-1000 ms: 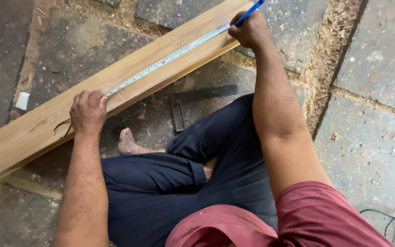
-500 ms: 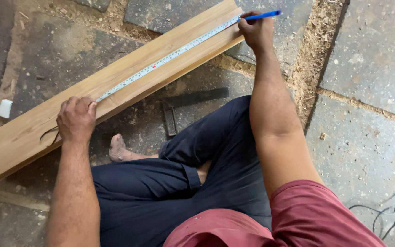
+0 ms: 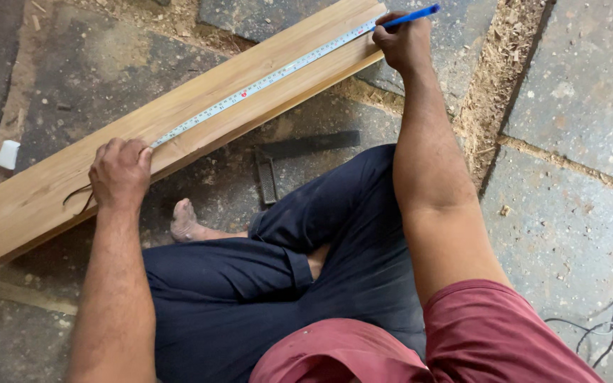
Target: The person sits on the floor of a workshop with long wooden planks. They use an L-square and pencil to mark a plank, reposition the planks, then pull out a tape measure and measure lengths along the boards, marking measured points with the pencil.
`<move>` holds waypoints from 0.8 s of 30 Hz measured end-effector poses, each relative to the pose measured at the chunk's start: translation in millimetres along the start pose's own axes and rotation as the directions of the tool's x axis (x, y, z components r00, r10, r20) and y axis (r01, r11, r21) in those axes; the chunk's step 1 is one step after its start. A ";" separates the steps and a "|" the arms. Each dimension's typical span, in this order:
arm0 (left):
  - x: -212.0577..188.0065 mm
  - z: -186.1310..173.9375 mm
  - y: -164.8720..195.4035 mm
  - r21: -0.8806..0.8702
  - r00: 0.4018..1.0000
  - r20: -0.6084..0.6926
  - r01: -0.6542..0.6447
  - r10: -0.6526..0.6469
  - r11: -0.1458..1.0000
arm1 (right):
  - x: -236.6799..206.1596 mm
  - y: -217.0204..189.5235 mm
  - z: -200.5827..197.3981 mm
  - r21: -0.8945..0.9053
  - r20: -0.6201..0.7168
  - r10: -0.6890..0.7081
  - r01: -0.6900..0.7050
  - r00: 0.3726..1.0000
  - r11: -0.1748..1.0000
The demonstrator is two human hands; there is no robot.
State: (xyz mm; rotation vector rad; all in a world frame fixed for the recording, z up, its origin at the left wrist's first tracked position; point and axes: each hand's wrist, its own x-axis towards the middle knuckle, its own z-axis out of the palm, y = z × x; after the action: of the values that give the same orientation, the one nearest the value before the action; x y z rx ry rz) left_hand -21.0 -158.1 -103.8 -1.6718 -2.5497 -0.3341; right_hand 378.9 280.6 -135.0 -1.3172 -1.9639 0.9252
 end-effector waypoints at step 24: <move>3.6 -6.5 2.7 -0.054 0.999 -0.031 -0.008 0.007 0.999 | -48.7 -91.3 77.5 0.026 0.425 -0.118 0.119 0.898 0.993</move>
State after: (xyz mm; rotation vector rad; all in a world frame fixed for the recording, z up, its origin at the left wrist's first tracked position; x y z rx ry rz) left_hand -20.3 -155.3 -96.4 -1.6799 -2.5338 -0.4288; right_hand 286.5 193.5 -110.9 -1.0402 -2.3407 1.2322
